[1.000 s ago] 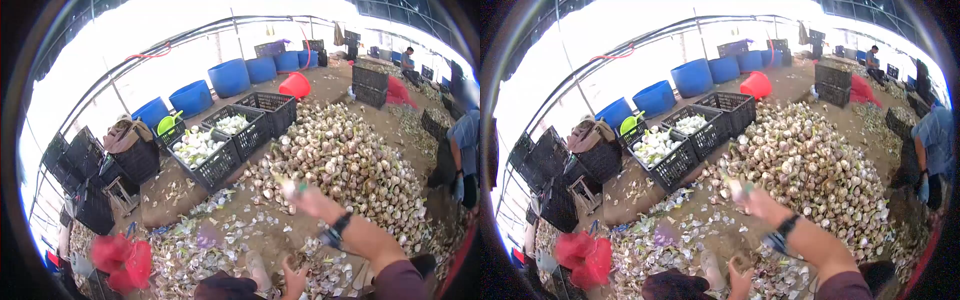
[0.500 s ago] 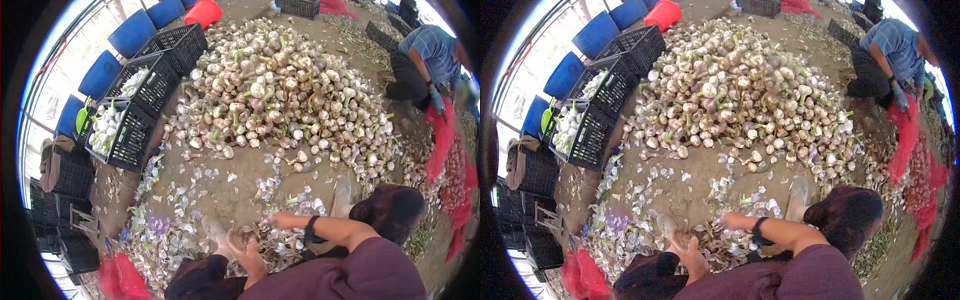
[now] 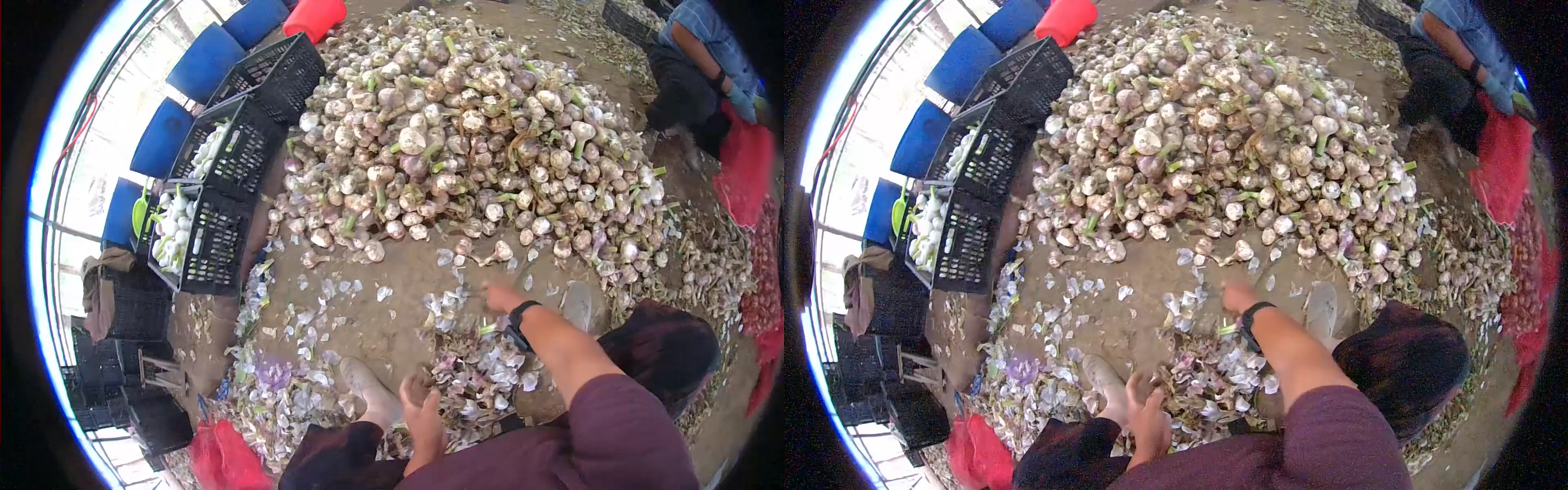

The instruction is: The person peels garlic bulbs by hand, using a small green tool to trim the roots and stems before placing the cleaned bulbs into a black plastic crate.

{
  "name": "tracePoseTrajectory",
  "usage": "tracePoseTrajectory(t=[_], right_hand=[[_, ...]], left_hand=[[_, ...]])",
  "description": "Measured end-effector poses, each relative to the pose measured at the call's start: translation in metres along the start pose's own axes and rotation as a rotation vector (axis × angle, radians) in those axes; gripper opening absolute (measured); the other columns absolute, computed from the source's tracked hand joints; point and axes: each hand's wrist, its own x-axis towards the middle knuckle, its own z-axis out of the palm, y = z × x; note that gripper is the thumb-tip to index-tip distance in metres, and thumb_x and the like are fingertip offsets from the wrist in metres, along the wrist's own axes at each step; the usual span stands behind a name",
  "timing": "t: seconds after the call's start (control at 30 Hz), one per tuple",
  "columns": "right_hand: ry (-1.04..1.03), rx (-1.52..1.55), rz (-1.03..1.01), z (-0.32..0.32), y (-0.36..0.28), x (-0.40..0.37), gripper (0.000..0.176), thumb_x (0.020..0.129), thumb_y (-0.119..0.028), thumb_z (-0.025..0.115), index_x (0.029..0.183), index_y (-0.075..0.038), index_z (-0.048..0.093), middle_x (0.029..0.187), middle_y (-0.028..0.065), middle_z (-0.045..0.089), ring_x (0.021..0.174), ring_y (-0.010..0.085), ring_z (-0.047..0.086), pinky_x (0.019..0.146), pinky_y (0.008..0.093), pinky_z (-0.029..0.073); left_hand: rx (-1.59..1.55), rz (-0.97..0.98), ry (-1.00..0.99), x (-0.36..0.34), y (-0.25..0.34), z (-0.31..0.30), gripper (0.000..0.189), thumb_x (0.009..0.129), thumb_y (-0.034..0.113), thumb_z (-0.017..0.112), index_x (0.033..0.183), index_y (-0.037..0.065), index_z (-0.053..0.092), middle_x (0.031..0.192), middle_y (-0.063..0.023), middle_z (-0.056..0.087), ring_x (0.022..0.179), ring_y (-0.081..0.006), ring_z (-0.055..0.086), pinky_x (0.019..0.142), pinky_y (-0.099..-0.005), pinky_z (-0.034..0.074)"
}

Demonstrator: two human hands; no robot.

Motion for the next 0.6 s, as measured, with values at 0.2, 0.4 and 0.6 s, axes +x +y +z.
tracePoseTrajectory(t=[0.2,0.4,0.6], right_hand=[[-0.550,0.948,-0.193,0.040,-0.082,-0.141,0.061,0.089,-0.019,0.052,0.139,-0.009,0.020,0.113,0.0063,0.049,0.090,0.0152,0.053,0.069,0.0258,0.044],[-0.417,0.657,-0.492,0.049,-0.104,-0.212,0.058,0.089,-0.021,0.053,0.139,-0.009,0.025,0.095,0.0025,0.056,0.077,0.0115,0.052,0.064,0.0247,0.043],[-0.085,0.410,-0.581,0.050,-0.130,-0.273,0.044,0.085,-0.019,0.060,0.122,-0.002,0.046,0.095,0.0059,0.060,0.079,0.0106,0.053,0.064,0.0235,0.045]], left_hand=[[-0.245,-0.088,-0.114,0.004,-0.012,-0.006,0.040,0.089,0.007,0.043,0.128,0.001,0.034,0.115,-0.0122,0.050,0.102,-0.0182,0.051,0.086,-0.0279,0.042],[-0.390,-0.087,-0.353,-0.019,0.019,-0.015,0.037,0.091,0.009,0.046,0.126,0.000,0.036,0.113,-0.0117,0.052,0.101,-0.0177,0.053,0.084,-0.0286,0.045],[-0.467,0.169,-0.397,-0.036,0.023,-0.031,0.045,0.083,-0.005,0.052,0.124,0.001,0.036,0.115,-0.0113,0.049,0.102,-0.0189,0.052,0.088,-0.0300,0.043]])
